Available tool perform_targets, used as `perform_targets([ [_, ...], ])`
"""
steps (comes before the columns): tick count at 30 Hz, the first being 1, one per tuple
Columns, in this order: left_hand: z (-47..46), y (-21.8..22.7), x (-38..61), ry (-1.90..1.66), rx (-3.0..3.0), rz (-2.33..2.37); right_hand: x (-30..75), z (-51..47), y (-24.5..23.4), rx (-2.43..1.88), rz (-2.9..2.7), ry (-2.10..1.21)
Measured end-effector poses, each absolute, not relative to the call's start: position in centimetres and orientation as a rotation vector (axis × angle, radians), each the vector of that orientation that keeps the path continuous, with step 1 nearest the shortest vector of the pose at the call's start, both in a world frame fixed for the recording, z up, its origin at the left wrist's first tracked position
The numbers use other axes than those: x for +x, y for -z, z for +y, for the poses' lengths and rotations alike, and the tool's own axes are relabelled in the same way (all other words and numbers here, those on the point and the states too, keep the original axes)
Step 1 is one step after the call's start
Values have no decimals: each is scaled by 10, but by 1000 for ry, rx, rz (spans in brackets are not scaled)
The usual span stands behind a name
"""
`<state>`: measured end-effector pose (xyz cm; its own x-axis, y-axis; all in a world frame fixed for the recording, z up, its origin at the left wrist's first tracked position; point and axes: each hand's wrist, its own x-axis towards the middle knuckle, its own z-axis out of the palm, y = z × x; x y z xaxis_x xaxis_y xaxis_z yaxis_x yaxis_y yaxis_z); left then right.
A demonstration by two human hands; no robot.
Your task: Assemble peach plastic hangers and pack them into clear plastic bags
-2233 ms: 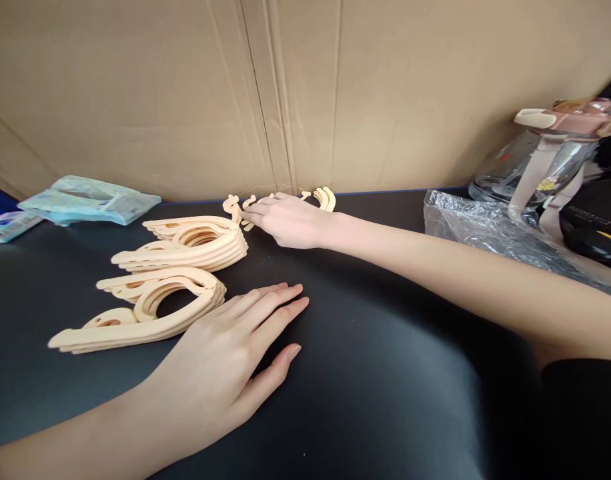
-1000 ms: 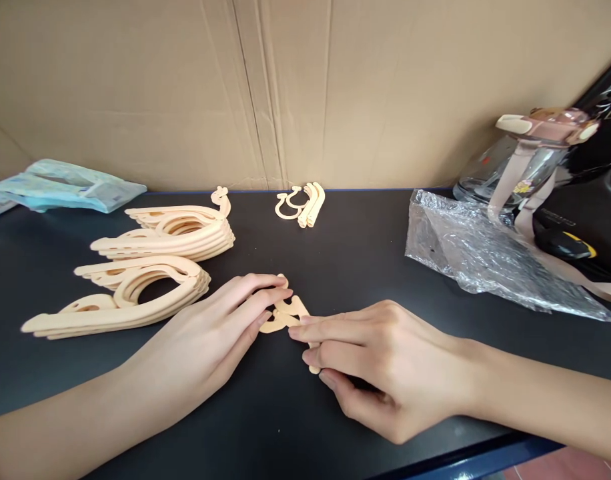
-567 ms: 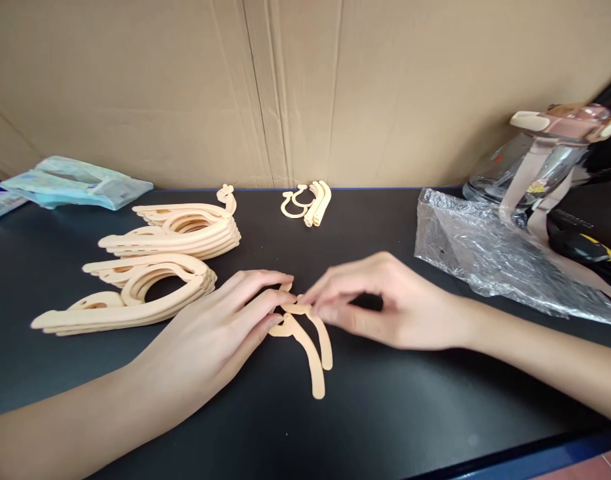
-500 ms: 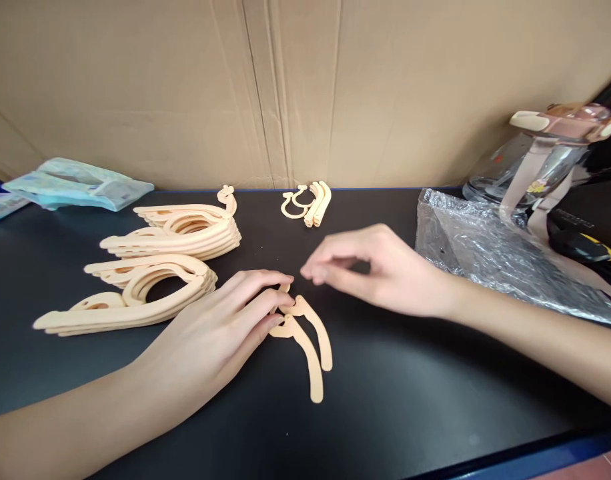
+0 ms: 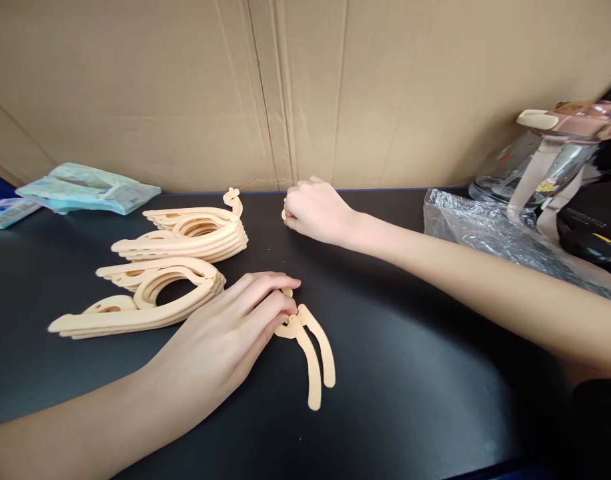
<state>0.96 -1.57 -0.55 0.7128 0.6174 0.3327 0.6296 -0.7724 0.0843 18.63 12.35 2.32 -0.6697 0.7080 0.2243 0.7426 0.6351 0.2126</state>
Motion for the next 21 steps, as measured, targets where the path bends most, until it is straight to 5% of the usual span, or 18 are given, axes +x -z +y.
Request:
perform_targets([
  [13, -13, 4, 14, 744, -2839, -1045, 237, 26, -18, -865, -2685, 21],
  [21, -13, 3, 15, 665, -2948, -1048, 259, 70, -17, -1013, -2604, 550],
])
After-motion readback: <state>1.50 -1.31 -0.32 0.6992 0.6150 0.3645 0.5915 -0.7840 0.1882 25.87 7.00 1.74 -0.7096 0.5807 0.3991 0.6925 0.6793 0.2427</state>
